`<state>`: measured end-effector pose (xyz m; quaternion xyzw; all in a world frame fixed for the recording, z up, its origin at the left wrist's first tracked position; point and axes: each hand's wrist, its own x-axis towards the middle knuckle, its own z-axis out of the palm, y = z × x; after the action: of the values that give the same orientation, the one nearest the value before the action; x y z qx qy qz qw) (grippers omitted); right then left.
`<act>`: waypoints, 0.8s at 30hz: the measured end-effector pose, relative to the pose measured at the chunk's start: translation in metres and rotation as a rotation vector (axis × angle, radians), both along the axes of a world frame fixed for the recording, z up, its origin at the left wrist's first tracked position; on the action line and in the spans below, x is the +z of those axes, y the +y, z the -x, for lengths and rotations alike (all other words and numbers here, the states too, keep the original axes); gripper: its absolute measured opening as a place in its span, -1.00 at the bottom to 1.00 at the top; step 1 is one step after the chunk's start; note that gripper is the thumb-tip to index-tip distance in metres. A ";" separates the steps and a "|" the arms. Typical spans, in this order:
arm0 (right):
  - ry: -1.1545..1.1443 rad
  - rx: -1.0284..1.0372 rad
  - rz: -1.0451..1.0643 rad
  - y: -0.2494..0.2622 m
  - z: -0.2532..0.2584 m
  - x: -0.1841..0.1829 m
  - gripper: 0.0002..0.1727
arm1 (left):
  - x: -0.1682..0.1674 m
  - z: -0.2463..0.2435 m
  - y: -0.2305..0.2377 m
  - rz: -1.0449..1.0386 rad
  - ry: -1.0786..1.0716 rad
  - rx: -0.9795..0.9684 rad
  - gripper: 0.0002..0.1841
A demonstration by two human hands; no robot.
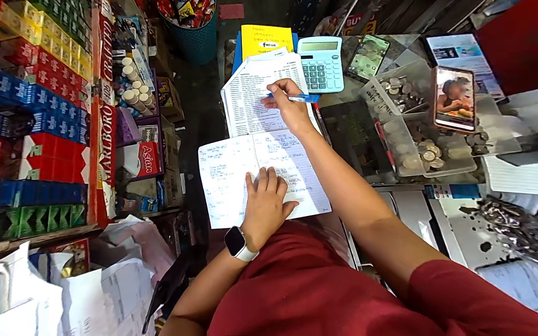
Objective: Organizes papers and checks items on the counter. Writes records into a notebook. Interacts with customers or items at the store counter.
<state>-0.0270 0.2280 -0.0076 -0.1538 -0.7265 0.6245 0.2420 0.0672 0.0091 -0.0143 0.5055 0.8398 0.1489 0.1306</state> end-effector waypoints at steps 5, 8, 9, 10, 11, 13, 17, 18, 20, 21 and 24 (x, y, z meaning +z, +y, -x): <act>-0.098 0.134 -0.465 -0.013 -0.043 -0.012 -0.68 | -0.002 -0.002 -0.003 -0.006 0.004 -0.003 -0.27; -0.024 0.147 -0.581 -0.021 -0.060 -0.022 -0.72 | -0.003 -0.005 -0.006 -0.019 0.016 0.001 -0.26; -0.001 0.142 -0.607 -0.022 -0.064 -0.023 -0.72 | -0.003 -0.006 -0.006 -0.021 0.018 0.002 -0.26; 0.025 0.133 -0.625 -0.022 -0.067 -0.023 -0.73 | -0.004 -0.005 -0.006 -0.022 0.017 0.001 -0.26; 0.049 0.112 -0.639 -0.022 -0.070 -0.022 -0.73 | -0.005 -0.003 -0.005 -0.031 0.017 0.000 -0.26; 0.098 0.033 -0.637 -0.020 -0.080 -0.016 -0.73 | -0.008 0.004 -0.003 -0.068 -0.006 0.007 -0.25; 0.198 -0.133 -0.610 -0.006 -0.112 0.000 -0.74 | -0.007 0.031 -0.010 -0.301 -0.013 0.155 -0.33; 0.209 -0.160 -0.580 -0.004 -0.124 0.003 -0.75 | -0.006 0.040 -0.017 -0.323 -0.010 0.221 -0.33; 0.145 -0.157 -0.553 -0.002 -0.151 0.016 -0.72 | -0.006 0.061 -0.038 -0.343 -0.049 0.389 -0.31; 0.056 -0.121 -0.575 -0.004 -0.167 0.026 -0.69 | -0.011 0.071 -0.051 -0.349 -0.103 0.486 -0.28; -0.265 -0.020 -0.613 -0.021 -0.213 0.047 -0.67 | -0.019 0.089 -0.086 -0.295 -0.532 0.813 -0.25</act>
<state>0.1863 0.2067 0.0389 -0.1606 -0.9042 0.3489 0.1867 -0.0220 -0.0766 -0.0333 0.0955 0.8764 0.4283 0.1985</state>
